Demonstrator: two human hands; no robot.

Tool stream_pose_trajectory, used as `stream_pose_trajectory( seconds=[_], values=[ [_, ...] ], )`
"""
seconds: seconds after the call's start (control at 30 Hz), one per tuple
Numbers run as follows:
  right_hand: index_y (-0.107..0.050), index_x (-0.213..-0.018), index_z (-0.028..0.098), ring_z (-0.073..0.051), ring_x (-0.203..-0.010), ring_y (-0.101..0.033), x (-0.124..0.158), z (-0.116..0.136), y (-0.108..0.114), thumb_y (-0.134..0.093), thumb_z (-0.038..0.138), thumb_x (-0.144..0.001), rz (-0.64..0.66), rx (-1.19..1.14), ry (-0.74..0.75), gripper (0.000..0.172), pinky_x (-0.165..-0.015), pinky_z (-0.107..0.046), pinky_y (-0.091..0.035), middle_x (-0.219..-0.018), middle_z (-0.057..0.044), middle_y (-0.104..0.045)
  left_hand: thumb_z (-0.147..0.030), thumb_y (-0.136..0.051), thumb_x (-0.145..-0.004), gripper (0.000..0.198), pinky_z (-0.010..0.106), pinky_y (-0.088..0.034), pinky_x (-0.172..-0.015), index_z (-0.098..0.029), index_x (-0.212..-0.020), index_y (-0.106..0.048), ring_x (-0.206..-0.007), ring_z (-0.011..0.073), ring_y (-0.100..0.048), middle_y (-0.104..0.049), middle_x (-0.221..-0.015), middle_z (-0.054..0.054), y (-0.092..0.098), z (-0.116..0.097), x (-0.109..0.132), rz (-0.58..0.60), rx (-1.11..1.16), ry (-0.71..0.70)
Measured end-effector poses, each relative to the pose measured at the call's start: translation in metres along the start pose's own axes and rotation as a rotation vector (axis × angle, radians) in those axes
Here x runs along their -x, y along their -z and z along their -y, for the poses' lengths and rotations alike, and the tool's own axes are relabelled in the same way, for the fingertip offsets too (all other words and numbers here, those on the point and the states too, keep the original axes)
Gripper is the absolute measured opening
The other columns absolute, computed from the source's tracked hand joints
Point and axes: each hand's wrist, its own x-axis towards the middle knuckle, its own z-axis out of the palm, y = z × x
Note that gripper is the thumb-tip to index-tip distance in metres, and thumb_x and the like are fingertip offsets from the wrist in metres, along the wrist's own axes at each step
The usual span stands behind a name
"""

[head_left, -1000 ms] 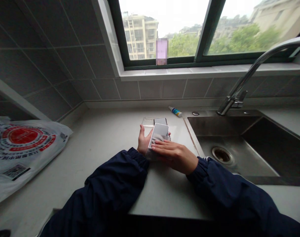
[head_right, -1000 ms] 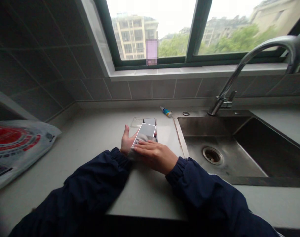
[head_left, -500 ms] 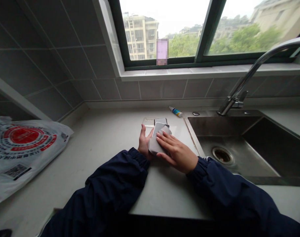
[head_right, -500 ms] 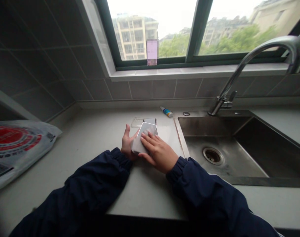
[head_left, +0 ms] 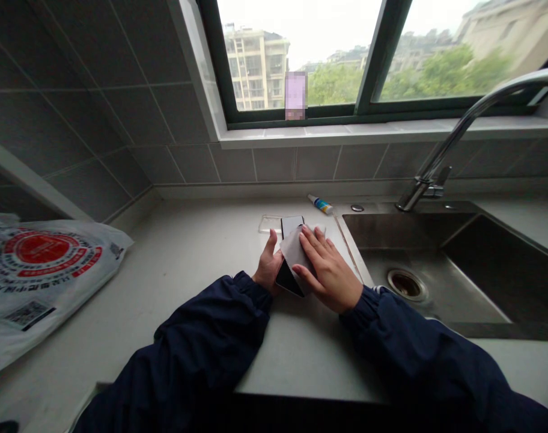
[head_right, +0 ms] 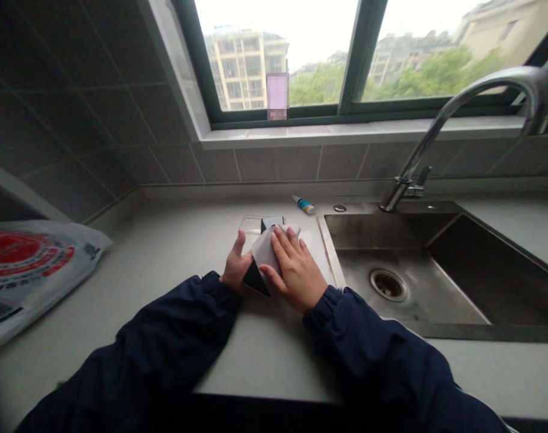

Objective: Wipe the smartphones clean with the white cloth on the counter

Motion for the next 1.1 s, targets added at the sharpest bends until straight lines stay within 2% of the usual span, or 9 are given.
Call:
stream_pose_trajectory(
  seconds=[0.3,0.47,0.57,0.7,0.83,0.97,1.1],
  values=[
    [-0.027,-0.164,0.016,-0.039,-0.158,-0.021,-0.002,-0.005,0.002,-0.045,0.049,-0.105,-0.052,-0.009,-0.013,0.070,-0.121,-0.066,-0.032,-0.169,-0.018,-0.030,-0.068,-0.016,-0.101,0.082,0.047,-0.039,-0.116,-0.015,-0.161,-0.034,-0.128,0.0341,-0.062,-0.066,-0.136,0.018,0.004,0.004,0.001,-0.001,-0.040,0.057],
    [-0.047,-0.152,0.014,-0.037,-0.151,-0.038,-0.003,-0.005,0.006,-0.046,0.045,-0.104,-0.087,-0.010,-0.009,0.058,-0.122,-0.060,-0.035,-0.160,-0.020,-0.045,-0.061,-0.015,-0.104,0.076,0.045,-0.040,-0.115,-0.014,-0.161,-0.034,-0.126,0.0323,-0.064,-0.066,-0.135,0.018,0.001,0.009,0.001,0.030,-0.050,0.062],
    [-0.056,-0.142,0.016,-0.036,-0.147,-0.044,-0.004,-0.003,0.008,-0.048,0.045,-0.103,-0.090,-0.020,-0.007,0.049,-0.121,-0.059,-0.038,-0.158,-0.020,-0.047,-0.060,-0.015,-0.104,0.075,0.044,-0.040,-0.114,-0.014,-0.161,-0.034,-0.125,0.0324,-0.065,-0.066,-0.135,0.018,-0.002,0.011,0.002,0.025,-0.045,0.047],
    [-0.059,-0.136,0.017,-0.038,-0.150,-0.038,-0.003,-0.002,0.007,-0.049,0.044,-0.103,-0.089,-0.021,0.001,0.044,-0.120,-0.062,-0.037,-0.159,-0.020,-0.045,-0.065,-0.016,-0.102,0.080,0.046,-0.039,-0.115,-0.014,-0.161,-0.035,-0.125,0.0339,-0.064,-0.065,-0.136,0.019,-0.003,0.009,0.002,0.040,-0.011,0.042],
    [-0.057,-0.138,0.015,-0.041,-0.155,-0.028,-0.002,0.001,0.006,-0.049,0.044,-0.103,-0.026,-0.010,0.049,0.045,-0.120,-0.066,-0.033,-0.162,-0.019,-0.042,-0.075,-0.013,-0.097,0.092,0.048,-0.037,-0.116,-0.012,-0.159,-0.037,-0.131,0.0364,-0.059,-0.064,-0.137,0.020,-0.002,0.006,0.001,0.017,0.024,0.043],
    [-0.058,-0.137,0.016,-0.039,-0.156,-0.027,-0.002,0.003,0.006,-0.052,0.044,-0.103,0.008,-0.033,0.129,0.045,-0.122,-0.064,-0.033,-0.161,-0.018,-0.044,-0.081,-0.020,-0.094,0.096,0.049,-0.037,-0.116,-0.012,-0.159,-0.038,-0.134,0.0367,-0.057,-0.062,-0.141,0.021,0.004,0.006,-0.001,0.012,0.043,0.021],
    [-0.060,-0.136,0.019,-0.037,-0.158,-0.023,-0.001,0.005,0.008,-0.054,0.045,-0.102,-0.008,-0.063,0.142,0.043,-0.123,-0.063,-0.031,-0.162,-0.017,-0.042,-0.082,-0.025,-0.092,0.098,0.048,-0.038,-0.116,-0.011,-0.158,-0.039,-0.137,0.0368,-0.055,-0.060,-0.143,0.022,0.008,0.007,-0.001,0.004,0.023,0.024]
  ],
)
